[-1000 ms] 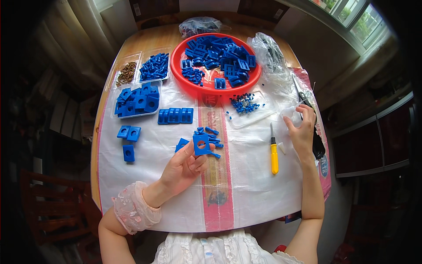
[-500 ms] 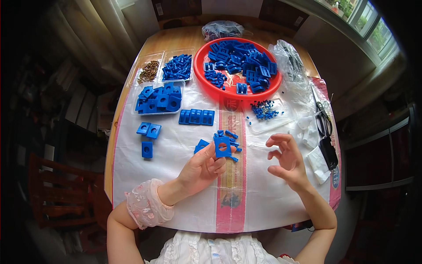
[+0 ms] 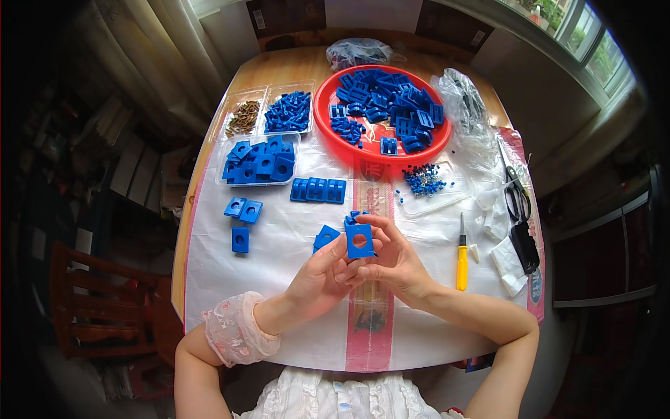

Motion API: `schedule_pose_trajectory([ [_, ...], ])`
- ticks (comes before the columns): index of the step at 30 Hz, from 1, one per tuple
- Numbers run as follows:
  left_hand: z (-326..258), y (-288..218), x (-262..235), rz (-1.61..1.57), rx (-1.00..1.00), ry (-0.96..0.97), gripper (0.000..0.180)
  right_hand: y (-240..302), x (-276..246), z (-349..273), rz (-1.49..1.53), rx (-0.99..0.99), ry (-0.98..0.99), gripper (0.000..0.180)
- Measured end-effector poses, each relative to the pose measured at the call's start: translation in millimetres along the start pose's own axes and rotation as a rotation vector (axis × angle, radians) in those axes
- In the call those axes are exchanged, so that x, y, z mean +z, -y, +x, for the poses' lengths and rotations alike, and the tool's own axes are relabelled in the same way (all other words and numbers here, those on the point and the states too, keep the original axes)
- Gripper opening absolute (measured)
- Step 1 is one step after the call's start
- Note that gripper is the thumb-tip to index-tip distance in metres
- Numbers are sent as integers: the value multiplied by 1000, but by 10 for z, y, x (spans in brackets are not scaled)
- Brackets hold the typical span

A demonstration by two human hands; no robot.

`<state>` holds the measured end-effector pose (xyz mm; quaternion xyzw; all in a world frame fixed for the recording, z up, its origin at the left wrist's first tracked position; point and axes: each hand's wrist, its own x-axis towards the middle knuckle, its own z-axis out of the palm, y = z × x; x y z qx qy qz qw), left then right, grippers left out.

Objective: Assembling blue plastic fixture components by inserting small pins and applying adhesive.

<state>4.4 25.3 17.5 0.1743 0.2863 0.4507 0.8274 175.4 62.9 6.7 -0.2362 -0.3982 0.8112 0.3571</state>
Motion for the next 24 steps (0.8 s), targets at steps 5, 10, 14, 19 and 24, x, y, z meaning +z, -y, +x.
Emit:
schedule_pose_trajectory([
  [5, 19, -28, -142, 40, 3, 67, 48, -2, 70, 70, 92, 22, 1, 75],
  [10, 16, -20, -155, -9, 12, 48, 48, 11, 108, 99, 177, 38, 28, 75],
  [14, 12, -19, -82, -36, 16, 2, 47, -2, 99, 87, 181, 20, 2, 72],
  [19, 0, -17, -119, -63, 5, 64, 44, -56, 85, 100, 183, 11, -39, 75],
  [24, 13, -6, -105, -79, 29, 67, 36, -57, 70, 98, 193, 19, -37, 74],
])
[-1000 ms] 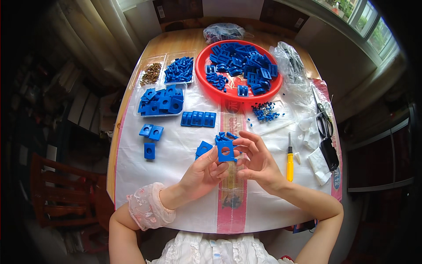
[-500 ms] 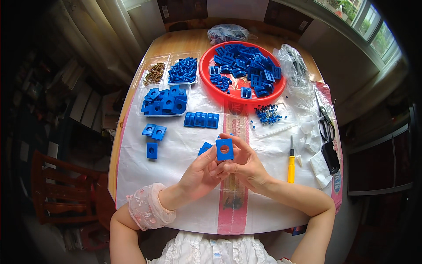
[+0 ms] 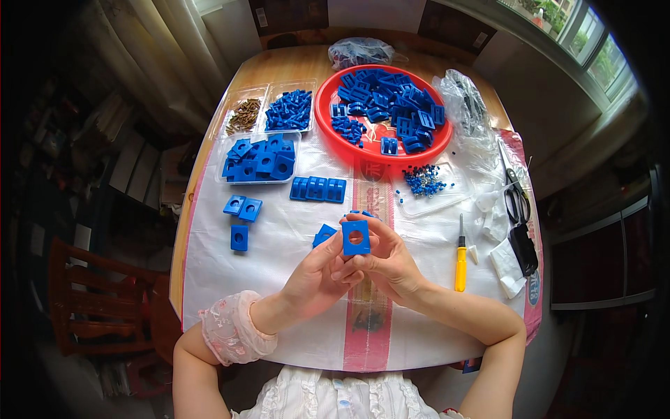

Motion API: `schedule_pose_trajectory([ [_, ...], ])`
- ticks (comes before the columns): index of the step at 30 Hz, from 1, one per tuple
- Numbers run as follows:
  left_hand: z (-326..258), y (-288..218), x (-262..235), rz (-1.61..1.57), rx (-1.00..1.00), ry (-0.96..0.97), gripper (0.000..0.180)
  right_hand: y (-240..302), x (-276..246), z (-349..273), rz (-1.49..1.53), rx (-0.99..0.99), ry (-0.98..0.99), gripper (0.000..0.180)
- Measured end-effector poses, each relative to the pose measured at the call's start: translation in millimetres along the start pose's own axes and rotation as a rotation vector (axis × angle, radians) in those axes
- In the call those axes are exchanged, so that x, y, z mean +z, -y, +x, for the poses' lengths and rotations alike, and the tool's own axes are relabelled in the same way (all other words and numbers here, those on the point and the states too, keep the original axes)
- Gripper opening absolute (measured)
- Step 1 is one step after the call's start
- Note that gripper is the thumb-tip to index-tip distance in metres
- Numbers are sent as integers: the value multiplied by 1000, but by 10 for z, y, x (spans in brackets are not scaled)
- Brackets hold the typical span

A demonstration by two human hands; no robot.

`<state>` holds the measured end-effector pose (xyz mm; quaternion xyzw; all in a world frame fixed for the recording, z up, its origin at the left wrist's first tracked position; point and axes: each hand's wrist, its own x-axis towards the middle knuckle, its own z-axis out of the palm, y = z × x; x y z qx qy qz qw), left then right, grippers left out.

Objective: Assembling blue plastic fixture components by inserting small pins and applying adhesive.

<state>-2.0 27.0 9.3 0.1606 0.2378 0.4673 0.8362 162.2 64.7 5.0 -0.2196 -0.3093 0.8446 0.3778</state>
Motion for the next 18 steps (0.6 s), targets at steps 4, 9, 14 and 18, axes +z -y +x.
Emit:
schedule_pose_trajectory([
  [4, -12, -13, 39, 4, -5, -21, 40, 21, 55, -6, 27, -26, 21, 66],
  [9, -2, 13, -8, -7, -2, -24, 38, 9, 21, -4, 15, -12, 23, 65],
  [14, -5, 1, 65, 29, -10, -74, 37, 9, 33, -15, 37, -6, 7, 65],
  [18, 3, 23, 4, 21, -13, -35, 35, -18, 25, -17, 27, -21, -6, 64],
])
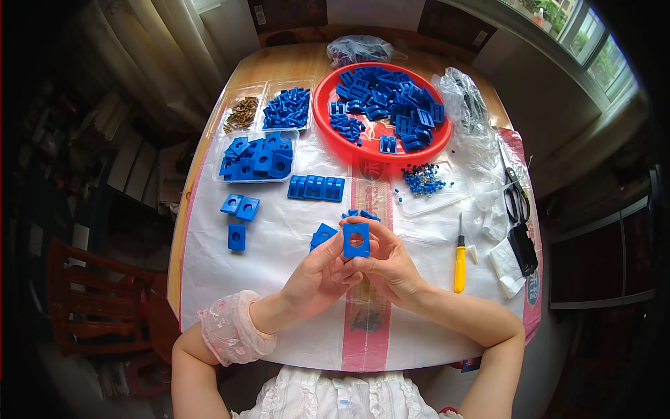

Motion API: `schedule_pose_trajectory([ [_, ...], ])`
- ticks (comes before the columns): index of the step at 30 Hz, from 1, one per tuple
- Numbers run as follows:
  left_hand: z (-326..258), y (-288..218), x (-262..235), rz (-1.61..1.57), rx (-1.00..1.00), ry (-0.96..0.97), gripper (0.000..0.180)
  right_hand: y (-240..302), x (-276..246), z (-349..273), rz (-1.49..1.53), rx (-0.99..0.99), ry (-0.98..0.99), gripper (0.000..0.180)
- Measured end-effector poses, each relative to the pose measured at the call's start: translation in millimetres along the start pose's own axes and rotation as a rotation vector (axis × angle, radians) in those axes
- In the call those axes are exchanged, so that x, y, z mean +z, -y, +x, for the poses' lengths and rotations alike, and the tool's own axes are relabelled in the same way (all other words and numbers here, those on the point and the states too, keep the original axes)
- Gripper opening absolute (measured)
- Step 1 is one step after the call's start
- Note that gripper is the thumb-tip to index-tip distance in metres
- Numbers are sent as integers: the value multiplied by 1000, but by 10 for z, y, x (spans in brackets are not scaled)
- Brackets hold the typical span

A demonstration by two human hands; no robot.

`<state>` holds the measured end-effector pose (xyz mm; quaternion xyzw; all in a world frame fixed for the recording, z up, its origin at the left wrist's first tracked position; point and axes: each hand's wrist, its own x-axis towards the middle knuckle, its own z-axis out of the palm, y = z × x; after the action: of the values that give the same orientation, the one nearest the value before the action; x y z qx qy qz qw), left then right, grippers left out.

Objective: Assembling blue plastic fixture components by inserting small pins and applying adhesive.

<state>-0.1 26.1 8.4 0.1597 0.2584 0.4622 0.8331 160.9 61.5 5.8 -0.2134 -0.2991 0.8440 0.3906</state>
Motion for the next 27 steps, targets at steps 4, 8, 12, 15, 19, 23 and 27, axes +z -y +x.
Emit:
schedule_pose_trajectory([
  [4, 16, -9, -41, -15, -9, 56, 35, 17, -10, -9, -2, 19, -6, 63],
  [8, 28, -26, -42, -16, -22, 83, 37, 2, -34, -4, -2, 0, -16, 62],
  [12, 57, -81, -3, -68, -72, 70, 40, 58, -32, -15, 17, 39, 11, 62],
  [15, 59, -105, -17, -106, -87, 81, 41, 106, -5, -25, -2, 26, 21, 61],
  [19, 72, -109, -23, -68, -34, 56, 35, 131, -19, -11, 5, -22, 20, 62],
  [23, 117, -181, -84, 54, 67, -18, 26, 167, -75, 12, -19, -127, -30, 65],
  [27, 155, -321, -199, 123, 275, -151, 16, 246, -88, 17, -36, -140, -22, 68],
])
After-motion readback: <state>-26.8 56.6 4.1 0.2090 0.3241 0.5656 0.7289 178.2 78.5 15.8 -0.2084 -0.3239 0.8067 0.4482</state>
